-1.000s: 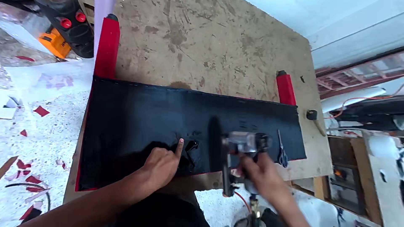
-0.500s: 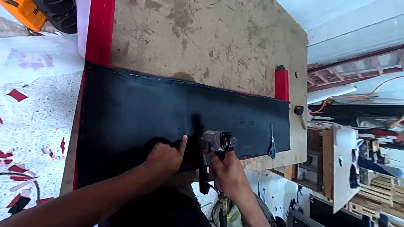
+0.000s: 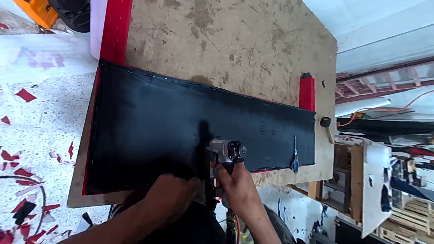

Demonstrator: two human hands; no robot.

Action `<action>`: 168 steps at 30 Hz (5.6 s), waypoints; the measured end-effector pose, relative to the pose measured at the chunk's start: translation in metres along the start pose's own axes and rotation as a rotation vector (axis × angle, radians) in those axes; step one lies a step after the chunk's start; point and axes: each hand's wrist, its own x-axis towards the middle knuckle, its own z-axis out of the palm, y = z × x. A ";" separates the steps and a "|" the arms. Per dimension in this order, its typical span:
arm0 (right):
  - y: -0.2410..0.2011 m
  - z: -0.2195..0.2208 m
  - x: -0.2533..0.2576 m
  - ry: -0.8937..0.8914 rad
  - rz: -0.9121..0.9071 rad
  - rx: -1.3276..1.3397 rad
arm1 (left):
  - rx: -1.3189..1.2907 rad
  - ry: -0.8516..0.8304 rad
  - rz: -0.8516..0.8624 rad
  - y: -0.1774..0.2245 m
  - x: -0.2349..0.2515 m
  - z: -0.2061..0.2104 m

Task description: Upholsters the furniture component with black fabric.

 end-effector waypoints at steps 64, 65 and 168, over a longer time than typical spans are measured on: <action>0.022 0.021 0.200 -0.466 -2.195 -0.772 | 0.480 1.118 -0.789 0.072 0.097 0.164; 0.020 0.019 0.199 -0.483 -2.169 -0.807 | 0.466 1.090 -0.792 0.073 0.095 0.163; 0.228 -0.233 0.160 -0.442 -0.787 -0.367 | 0.008 1.213 -1.172 0.158 0.176 0.184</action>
